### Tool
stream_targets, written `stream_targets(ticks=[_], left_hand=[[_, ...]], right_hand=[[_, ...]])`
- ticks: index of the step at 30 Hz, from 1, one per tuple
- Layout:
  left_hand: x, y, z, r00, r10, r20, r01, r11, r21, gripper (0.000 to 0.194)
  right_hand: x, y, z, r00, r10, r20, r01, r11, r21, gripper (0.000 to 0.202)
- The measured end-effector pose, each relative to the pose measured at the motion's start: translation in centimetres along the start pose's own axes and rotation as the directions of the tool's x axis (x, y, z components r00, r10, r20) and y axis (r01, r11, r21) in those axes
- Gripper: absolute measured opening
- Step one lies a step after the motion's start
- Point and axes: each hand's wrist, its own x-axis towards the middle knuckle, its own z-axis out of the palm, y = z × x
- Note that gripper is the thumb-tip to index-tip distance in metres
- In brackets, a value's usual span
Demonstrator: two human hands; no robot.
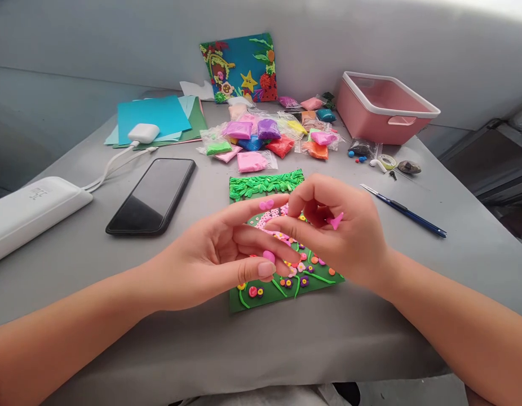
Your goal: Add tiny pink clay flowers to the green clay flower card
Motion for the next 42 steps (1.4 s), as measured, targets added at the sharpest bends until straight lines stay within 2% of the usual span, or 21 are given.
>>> stream_targets(ticks=[5,32,38,42], left_hand=[[0.17,-0.05,0.05,1.0,0.0,0.029,-0.002,0.998,0.065,0.074],[0.22,-0.95,-0.13,0.997,0.054,0.063,-0.063,0.987,0.149,0.073],[0.46,-0.58,-0.17,0.999,-0.012,0.039,0.009,0.997,0.073,0.073],[0.64,0.01,-0.18,0.999,-0.03,-0.021,0.028,0.996,-0.089,0.062]], right_hand=[[-0.04,0.04,0.01,0.999,-0.052,-0.015,0.051,0.996,-0.071,0.032],[-0.09,0.25,0.08,0.996,-0.092,-0.009,0.09,0.986,-0.14,0.032],[-0.07,0.44,0.14,0.996,-0.082,-0.023,0.079,0.989,-0.126,0.035],[0.01,0.86,-0.21,0.997,-0.074,-0.029,0.073,0.997,-0.038,0.032]])
